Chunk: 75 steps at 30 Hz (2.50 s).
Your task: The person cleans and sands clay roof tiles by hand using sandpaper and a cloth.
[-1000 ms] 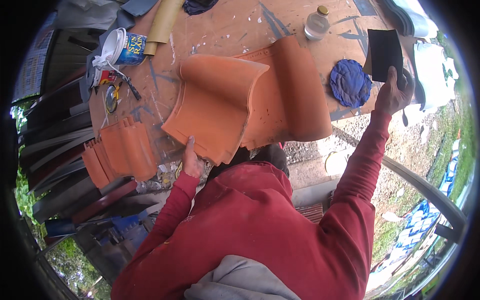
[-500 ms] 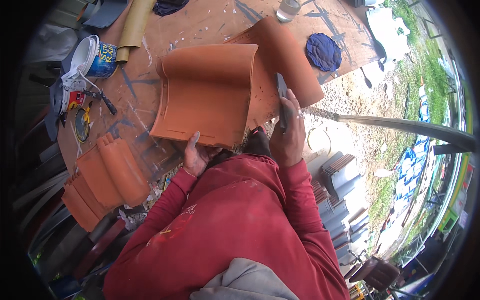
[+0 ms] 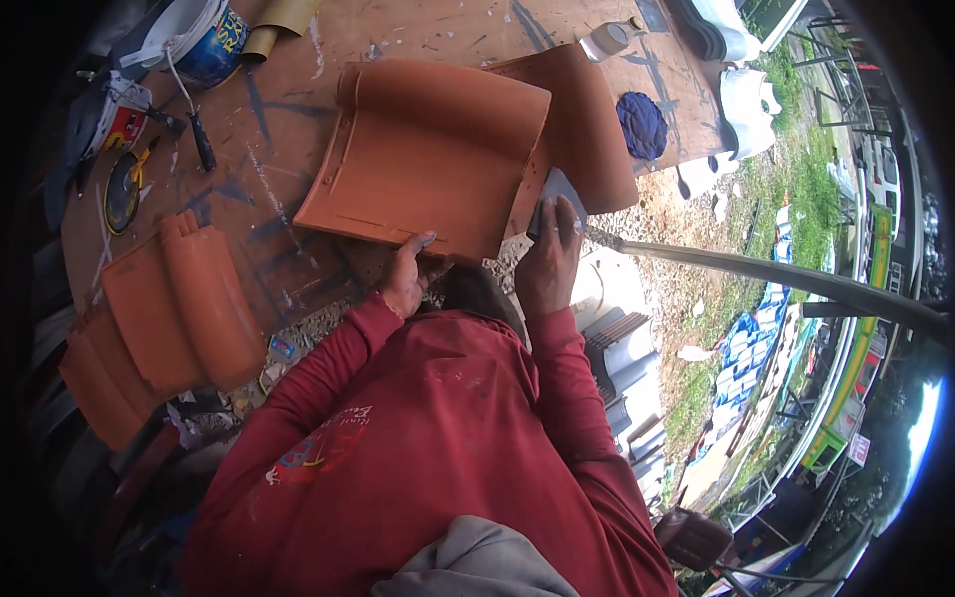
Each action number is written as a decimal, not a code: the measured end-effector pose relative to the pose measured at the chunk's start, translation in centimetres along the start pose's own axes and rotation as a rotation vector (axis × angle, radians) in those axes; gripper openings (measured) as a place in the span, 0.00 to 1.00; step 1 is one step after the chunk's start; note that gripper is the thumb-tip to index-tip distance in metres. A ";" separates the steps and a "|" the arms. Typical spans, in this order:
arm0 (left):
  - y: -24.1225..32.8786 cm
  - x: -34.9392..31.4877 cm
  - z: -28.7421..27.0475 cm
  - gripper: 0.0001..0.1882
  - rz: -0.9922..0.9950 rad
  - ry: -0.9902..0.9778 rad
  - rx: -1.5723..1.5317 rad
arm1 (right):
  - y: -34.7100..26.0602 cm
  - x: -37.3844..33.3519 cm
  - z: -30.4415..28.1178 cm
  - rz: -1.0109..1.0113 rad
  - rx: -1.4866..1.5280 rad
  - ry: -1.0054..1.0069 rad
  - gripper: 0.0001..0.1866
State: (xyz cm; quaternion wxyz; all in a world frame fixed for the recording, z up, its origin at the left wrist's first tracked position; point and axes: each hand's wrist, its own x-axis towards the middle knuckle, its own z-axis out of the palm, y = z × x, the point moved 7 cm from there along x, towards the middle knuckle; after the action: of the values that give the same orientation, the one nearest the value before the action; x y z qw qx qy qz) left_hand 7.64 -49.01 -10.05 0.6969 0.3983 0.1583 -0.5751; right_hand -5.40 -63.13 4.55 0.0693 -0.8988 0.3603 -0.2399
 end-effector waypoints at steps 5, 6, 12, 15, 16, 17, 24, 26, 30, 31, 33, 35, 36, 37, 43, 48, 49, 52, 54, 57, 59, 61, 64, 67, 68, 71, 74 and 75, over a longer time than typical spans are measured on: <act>0.0 -0.1 0.2 0.12 0.006 0.020 -0.020 | -1.5 0.3 5.0 -0.174 0.038 -0.167 0.34; -0.5 0.6 -0.7 0.12 -0.020 -0.005 -0.033 | -1.2 0.4 5.1 -0.186 0.033 -0.169 0.34; 0.4 0.5 -0.9 0.13 -0.034 -0.038 -0.007 | -1.4 0.4 5.3 -0.299 -0.157 -0.322 0.30; -0.2 0.6 -0.8 0.13 -0.059 -0.062 -0.019 | -1.0 1.9 6.4 -0.274 -0.208 -0.266 0.28; -0.6 0.8 -0.5 0.14 -0.072 -0.102 -0.031 | -0.7 2.4 6.7 -0.218 -0.205 -0.262 0.28; -0.9 0.8 -0.5 0.15 -0.089 -0.076 -0.065 | -0.2 2.0 6.8 -0.197 -0.213 -0.270 0.28; -1.2 1.2 -0.8 0.13 -0.088 -0.038 -0.049 | -0.8 1.6 6.3 -0.281 -0.200 -0.316 0.31; -1.9 1.6 -1.2 0.13 -0.097 -0.041 -0.050 | -1.4 2.3 6.8 -0.252 -0.245 -0.302 0.28; -2.1 1.3 -1.0 0.13 -0.096 -0.039 -0.061 | -1.3 -1.7 6.8 -0.185 -0.232 -0.388 0.34; -1.9 1.2 -1.0 0.12 -0.096 -0.015 -0.033 | -1.1 -1.4 7.3 -0.200 -0.249 -0.360 0.34; -1.9 1.0 -0.9 0.12 -0.103 -0.021 -0.053 | -0.7 0.1 7.2 -0.215 -0.215 -0.292 0.34; -2.3 1.1 -0.7 0.12 -0.119 -0.025 -0.065 | 0.3 3.7 7.8 -0.205 -0.155 -0.260 0.34; -2.4 1.4 -0.5 0.12 -0.110 -0.049 -0.084 | 0.5 4.4 7.7 -0.212 -0.142 -0.219 0.35; -2.4 1.5 -0.5 0.12 -0.101 -0.073 -0.101 | 0.5 3.6 7.5 -0.209 -0.137 -0.252 0.34; -1.8 1.3 -1.0 0.13 -0.108 -0.028 -0.069 | -0.6 -0.1 6.2 -0.155 0.050 -0.412 0.31; -3.2 1.8 -1.6 0.14 -0.147 -0.024 -0.098 | 0.0 3.7 5.4 -0.020 0.152 -0.302 0.29; -3.3 1.6 -1.7 0.13 -0.124 -0.040 -0.098 | 0.3 2.0 6.0 -0.032 0.145 -0.277 0.29; -2.1 1.5 -0.4 0.12 -0.076 -0.035 -0.076 | 1.3 -3.5 6.4 0.036 0.217 -0.370 0.30; -2.4 1.0 -0.7 0.11 -0.074 0.004 -0.055 | 0.6 -3.3 6.0 0.014 0.203 -0.359 0.30; -2.5 1.4 -0.5 0.11 -0.066 0.034 -0.098 | 1.1 0.2 6.0 0.027 0.284 -0.299 0.30; -2.7 1.0 -0.3 0.11 -0.064 0.034 -0.099 | 0.5 -1.0 5.0 0.044 0.297 -0.343 0.30; -2.1 1.4 -0.3 0.10 -0.045 0.019 -0.107 | 0.0 -3.0 4.5 0.042 0.341 -0.429 0.30; -2.7 1.3 -1.3 0.11 -0.066 0.067 -0.113 | 0.6 -5.3 3.9 0.104 0.447 -0.427 0.30; -2.9 1.4 -1.0 0.13 -0.118 0.029 -0.129 | 3.3 -2.5 6.5 0.414 0.708 -0.345 0.18; -3.1 1.9 -1.1 0.13 -0.122 0.029 -0.118 | 3.0 -0.1 6.5 0.390 0.780 -0.257 0.16; -3.6 2.4 -0.9 0.13 -0.135 -0.012 -0.111 | 5.8 1.3 8.8 0.484 1.070 -0.223 0.18; -3.1 1.6 -1.0 0.13 -0.108 -0.033 -0.087 | 3.7 -2.9 6.8 0.372 0.850 -0.317 0.22; -3.2 1.6 -1.0 0.14 -0.111 -0.025 -0.085 | 3.0 -3.8 5.9 0.331 0.773 -0.342 0.24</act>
State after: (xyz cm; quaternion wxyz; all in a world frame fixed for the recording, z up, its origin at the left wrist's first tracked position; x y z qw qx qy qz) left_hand 5.36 -49.43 -13.02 0.6821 0.3518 0.1957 -0.6104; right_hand -6.76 -63.06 -2.97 0.4959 -0.7638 0.3665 -0.1905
